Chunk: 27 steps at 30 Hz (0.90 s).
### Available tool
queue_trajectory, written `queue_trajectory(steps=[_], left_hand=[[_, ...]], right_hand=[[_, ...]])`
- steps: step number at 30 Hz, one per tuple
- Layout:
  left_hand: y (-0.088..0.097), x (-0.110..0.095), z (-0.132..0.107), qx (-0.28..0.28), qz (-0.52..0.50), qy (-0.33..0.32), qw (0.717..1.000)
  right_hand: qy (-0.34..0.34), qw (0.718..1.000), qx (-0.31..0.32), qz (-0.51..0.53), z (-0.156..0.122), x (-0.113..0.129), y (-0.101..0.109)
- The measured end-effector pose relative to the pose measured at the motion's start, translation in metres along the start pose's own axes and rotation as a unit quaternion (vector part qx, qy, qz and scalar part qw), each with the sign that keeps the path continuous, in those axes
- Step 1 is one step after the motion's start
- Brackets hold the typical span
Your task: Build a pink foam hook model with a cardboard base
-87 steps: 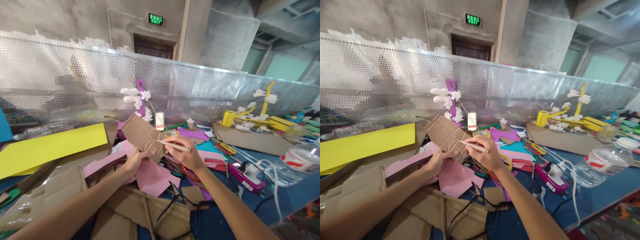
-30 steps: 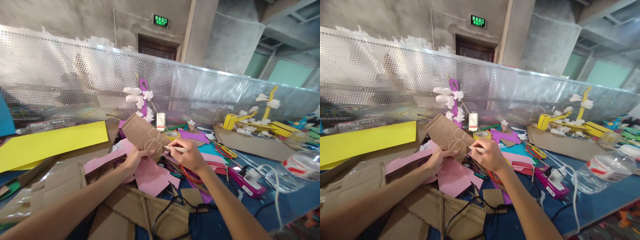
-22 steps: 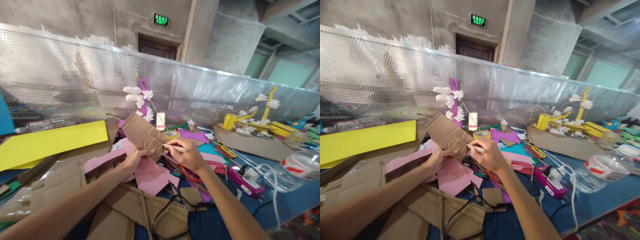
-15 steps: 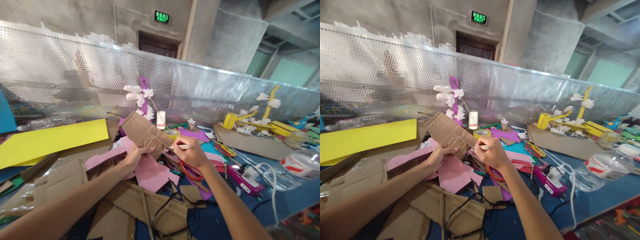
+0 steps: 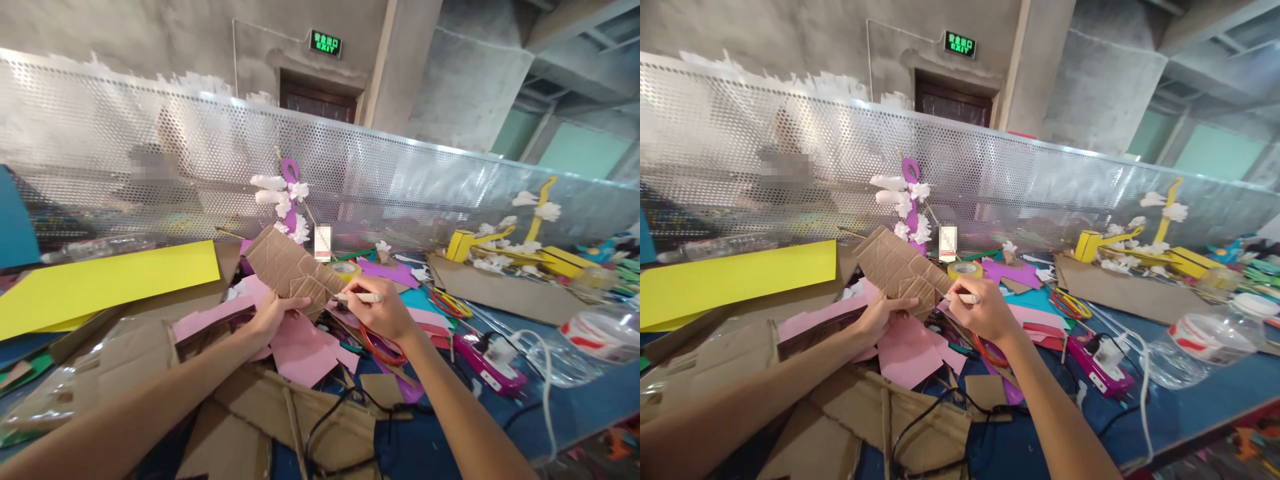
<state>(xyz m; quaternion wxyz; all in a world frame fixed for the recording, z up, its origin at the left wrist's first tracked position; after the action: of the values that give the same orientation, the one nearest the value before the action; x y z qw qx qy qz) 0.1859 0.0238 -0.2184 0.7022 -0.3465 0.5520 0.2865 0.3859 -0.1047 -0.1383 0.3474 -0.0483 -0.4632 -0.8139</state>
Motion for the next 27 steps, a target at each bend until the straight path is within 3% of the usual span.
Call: queue_trajectory(steps=[5, 8, 15, 27], left_hand=[[-0.004, -0.005, -0.003, 0.003, 0.017, -0.005, 1.000], [-0.011, -0.015, -0.009, -0.003, 0.041, -0.006, 0.999], [-0.026, -0.032, -0.025, 0.015, 0.089, -0.012, 0.996], [-0.020, -0.022, -0.017, 0.045, 0.102, -0.038, 0.993]], right_hand=[[-0.013, 1.000, 0.003, -0.017, 0.000, -0.003, 0.001], [-0.017, 0.999, -0.031, 0.029, -0.001, -0.003, 0.001], [0.001, 0.995, -0.067, 0.079, 0.005, 0.005, -0.016], [-0.002, 0.993, -0.103, 0.050, 0.008, 0.015, -0.020]])
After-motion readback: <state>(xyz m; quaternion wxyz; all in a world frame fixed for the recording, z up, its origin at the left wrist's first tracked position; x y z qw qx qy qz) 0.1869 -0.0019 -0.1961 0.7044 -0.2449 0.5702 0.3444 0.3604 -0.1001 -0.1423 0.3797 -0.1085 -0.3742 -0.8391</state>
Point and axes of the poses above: each hand's wrist, its own z-axis towards the middle knuckle, its own y-axis out of the back of the hand, x = y × z, the point moved 2 cm from there along z, towards the middle knuckle, and after that the axes turned 10 degrees about x, right-handed, at the moved point
